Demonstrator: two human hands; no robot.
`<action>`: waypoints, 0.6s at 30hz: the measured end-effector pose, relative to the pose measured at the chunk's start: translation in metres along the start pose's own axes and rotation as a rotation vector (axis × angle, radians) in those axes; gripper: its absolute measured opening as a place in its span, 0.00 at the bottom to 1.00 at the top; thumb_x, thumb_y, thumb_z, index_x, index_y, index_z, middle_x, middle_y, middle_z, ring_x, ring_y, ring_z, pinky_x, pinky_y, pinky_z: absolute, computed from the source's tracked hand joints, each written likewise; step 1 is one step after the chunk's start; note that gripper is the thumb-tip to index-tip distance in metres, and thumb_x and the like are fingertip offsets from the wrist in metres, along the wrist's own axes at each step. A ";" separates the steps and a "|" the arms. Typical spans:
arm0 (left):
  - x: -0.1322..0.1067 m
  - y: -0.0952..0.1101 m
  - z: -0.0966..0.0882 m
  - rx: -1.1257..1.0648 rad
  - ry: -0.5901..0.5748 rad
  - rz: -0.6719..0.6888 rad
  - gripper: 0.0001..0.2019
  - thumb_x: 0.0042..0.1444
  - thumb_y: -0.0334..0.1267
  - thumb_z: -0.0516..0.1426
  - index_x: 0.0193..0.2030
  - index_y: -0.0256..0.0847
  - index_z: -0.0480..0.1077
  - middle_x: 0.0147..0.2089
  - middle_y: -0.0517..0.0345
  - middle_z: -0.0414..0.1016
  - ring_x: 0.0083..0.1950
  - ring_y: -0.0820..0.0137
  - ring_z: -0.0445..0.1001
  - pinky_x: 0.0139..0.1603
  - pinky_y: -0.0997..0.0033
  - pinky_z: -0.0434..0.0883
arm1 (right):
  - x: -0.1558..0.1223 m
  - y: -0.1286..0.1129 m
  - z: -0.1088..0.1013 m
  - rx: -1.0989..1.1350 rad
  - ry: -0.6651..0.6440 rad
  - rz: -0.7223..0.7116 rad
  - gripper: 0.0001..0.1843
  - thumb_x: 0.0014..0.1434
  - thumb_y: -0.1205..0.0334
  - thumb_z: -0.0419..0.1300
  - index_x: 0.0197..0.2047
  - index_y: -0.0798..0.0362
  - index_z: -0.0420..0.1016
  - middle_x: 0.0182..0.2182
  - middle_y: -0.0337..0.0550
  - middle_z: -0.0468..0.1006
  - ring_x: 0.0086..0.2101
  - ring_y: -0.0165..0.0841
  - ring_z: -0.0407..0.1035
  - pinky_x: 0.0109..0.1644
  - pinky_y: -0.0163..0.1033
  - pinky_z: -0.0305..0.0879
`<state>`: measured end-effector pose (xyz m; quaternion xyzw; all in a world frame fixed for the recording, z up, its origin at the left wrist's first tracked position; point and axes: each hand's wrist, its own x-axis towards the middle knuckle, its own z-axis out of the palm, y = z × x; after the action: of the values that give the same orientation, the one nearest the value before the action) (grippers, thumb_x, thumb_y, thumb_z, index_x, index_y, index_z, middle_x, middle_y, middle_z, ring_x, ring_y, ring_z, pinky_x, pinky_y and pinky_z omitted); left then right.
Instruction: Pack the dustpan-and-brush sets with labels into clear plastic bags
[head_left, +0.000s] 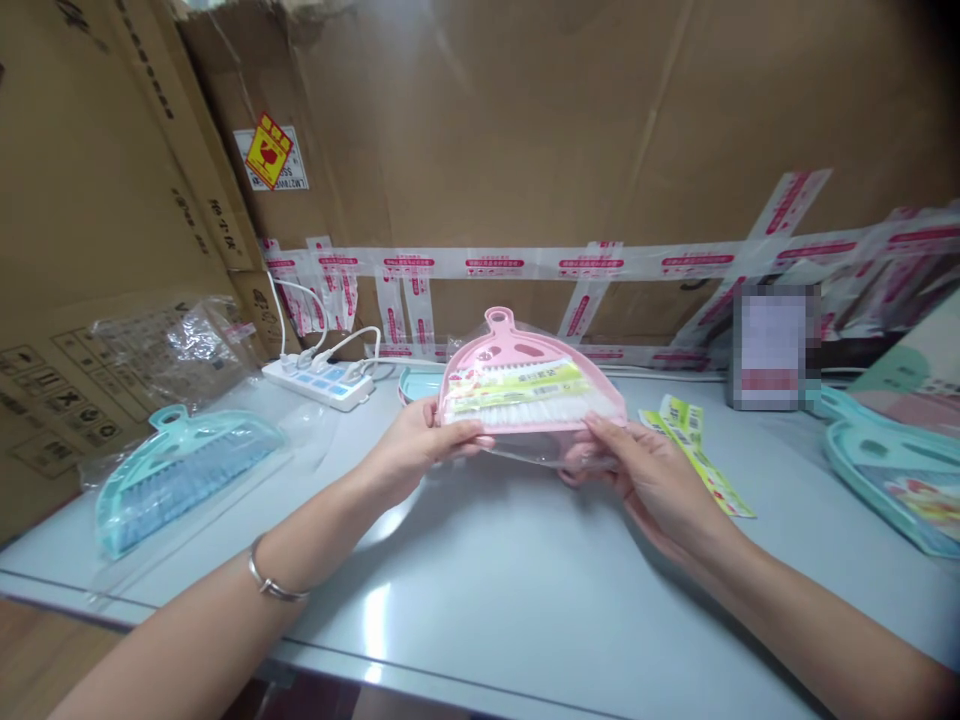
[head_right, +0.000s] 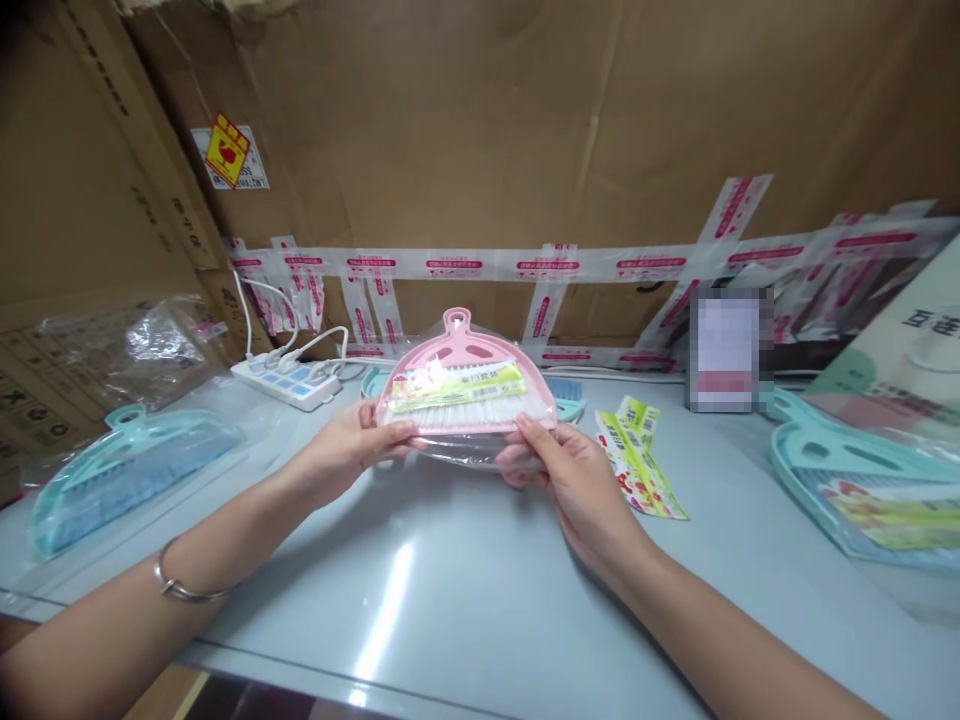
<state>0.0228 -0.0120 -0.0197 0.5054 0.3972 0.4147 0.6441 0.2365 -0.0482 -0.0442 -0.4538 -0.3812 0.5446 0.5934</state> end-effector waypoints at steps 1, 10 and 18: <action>0.001 -0.001 0.001 0.004 0.050 -0.001 0.12 0.44 0.36 0.66 0.36 0.35 0.74 0.31 0.53 0.78 0.31 0.73 0.76 0.33 0.76 0.71 | 0.000 -0.001 0.001 0.013 -0.002 0.025 0.16 0.44 0.52 0.70 0.28 0.56 0.75 0.22 0.42 0.78 0.22 0.29 0.71 0.26 0.33 0.70; 0.004 -0.008 0.000 0.126 0.096 0.030 0.12 0.48 0.42 0.64 0.34 0.35 0.73 0.30 0.50 0.79 0.29 0.71 0.76 0.29 0.75 0.70 | 0.003 -0.003 0.000 0.179 0.047 0.134 0.06 0.48 0.70 0.66 0.32 0.56 0.75 0.32 0.43 0.80 0.30 0.30 0.76 0.36 0.28 0.75; -0.015 0.026 -0.022 0.265 -0.255 0.134 0.53 0.32 0.28 0.70 0.66 0.56 0.51 0.67 0.43 0.56 0.55 0.56 0.71 0.52 0.57 0.70 | 0.004 -0.004 -0.006 0.206 0.048 0.121 0.05 0.50 0.71 0.65 0.32 0.55 0.75 0.29 0.42 0.80 0.30 0.30 0.76 0.35 0.26 0.76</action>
<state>-0.0067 -0.0150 0.0033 0.6595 0.3288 0.3334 0.5880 0.2434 -0.0447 -0.0425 -0.4255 -0.2807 0.6045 0.6122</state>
